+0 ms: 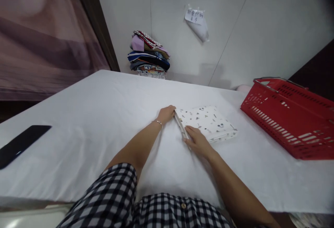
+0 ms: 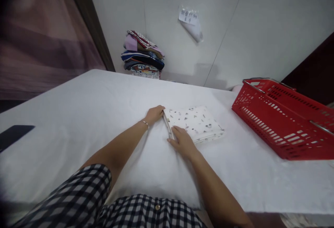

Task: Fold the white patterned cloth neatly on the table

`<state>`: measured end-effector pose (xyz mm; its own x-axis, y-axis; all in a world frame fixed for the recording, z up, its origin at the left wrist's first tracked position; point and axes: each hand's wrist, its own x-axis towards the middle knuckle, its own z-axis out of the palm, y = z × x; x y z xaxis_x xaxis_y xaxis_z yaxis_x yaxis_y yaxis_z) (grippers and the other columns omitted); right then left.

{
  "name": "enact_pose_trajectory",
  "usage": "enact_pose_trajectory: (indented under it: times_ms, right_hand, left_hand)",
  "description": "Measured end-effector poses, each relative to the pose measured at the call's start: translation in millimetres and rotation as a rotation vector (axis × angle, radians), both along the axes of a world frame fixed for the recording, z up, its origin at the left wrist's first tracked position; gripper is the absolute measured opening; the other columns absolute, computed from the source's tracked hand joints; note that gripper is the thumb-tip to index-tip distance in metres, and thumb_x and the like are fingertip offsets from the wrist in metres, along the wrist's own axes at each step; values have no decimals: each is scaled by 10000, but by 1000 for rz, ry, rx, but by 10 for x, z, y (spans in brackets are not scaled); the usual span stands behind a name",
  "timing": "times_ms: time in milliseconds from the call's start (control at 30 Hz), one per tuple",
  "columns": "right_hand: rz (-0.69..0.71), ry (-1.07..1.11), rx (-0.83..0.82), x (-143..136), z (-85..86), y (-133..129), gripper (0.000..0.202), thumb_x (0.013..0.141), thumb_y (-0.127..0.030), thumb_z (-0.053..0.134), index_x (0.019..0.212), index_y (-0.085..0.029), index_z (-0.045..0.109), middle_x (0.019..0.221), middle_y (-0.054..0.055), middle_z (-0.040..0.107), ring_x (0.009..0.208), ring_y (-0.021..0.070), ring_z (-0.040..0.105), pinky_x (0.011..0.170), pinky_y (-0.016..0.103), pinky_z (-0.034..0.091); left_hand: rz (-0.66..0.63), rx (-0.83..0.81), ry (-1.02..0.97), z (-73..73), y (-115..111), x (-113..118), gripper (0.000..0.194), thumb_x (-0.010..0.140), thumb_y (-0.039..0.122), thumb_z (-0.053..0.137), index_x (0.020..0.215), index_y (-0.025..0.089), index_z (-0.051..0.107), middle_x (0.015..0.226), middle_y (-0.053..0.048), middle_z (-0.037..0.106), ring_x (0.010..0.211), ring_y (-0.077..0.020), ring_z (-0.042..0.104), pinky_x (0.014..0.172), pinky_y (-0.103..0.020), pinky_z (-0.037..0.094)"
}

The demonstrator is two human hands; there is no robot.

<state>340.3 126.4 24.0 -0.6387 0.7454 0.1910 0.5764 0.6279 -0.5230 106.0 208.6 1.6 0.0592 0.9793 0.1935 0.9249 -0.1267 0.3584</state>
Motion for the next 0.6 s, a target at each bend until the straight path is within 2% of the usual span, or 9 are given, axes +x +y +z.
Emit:
enact_pose_trajectory:
  times_ms: [133, 267, 367, 433, 500, 567, 600]
  right_hand:
    - [101, -90, 62, -42, -31, -54, 534, 872, -413, 500, 1355, -192, 444, 1417, 128, 413, 1299, 256, 376, 1057, 439, 317]
    - [187, -141, 86, -45, -28, -49, 616, 859, -452, 521, 1401, -195, 380, 1453, 127, 356, 1340, 272, 314, 1092, 488, 249]
    - [189, -51, 76, 77, -12, 142, 525, 877, -470, 482, 1351, -246, 459, 1415, 75, 426, 1324, 257, 349, 1084, 476, 283]
    - [46, 41, 107, 261, 15, 422, 436, 884, -462, 462, 1266, -272, 550, 1347, 55, 511, 1288, 257, 403, 1065, 480, 314]
    - [-239, 58, 131, 508, 54, 790, 421, 883, -451, 444, 1201, -227, 605, 1320, 83, 533, 1257, 265, 437, 1036, 455, 358]
    - [-533, -64, 69, 764, 91, 1164, 450, 873, -426, 452, 1215, -170, 592, 1331, 114, 518, 1234, 280, 459, 1017, 434, 372]
    - [-656, -154, -15, 875, 104, 1327, 485, 865, -427, 463, 1250, -149, 564, 1315, 131, 530, 1217, 292, 475, 1013, 437, 369]
  left_hand:
    - [72, 18, 7, 28, 111, -231, 277, 870, 217, 404, 1053, 252, 609, 1088, -45, 609, 962, -189, 586, 799, -268, 413]
    - [125, -53, 6, 112, 175, -384, 300, 857, 215, 409, 1044, 270, 636, 1131, -18, 625, 1022, -197, 571, 847, -282, 415]
    - [156, -156, -167, 140, 190, -417, 306, 835, 210, 447, 1064, 262, 643, 1187, -10, 615, 1095, -203, 538, 907, -287, 405]
    - [189, -223, -299, 130, 201, -430, 325, 832, 226, 466, 1117, 245, 621, 1174, -24, 626, 1060, -190, 563, 888, -273, 428]
    - [229, -282, -369, 113, 220, -443, 344, 851, 267, 457, 1163, 217, 591, 1100, -51, 659, 930, -171, 620, 798, -259, 472]
    - [263, -325, -400, 108, 249, -447, 354, 879, 347, 420, 1147, 188, 590, 1018, -76, 681, 795, -159, 647, 697, -253, 492]
    - [276, -341, -415, 113, 265, -442, 380, 888, 405, 397, 1112, 176, 602, 986, -85, 686, 754, -159, 650, 662, -252, 493]
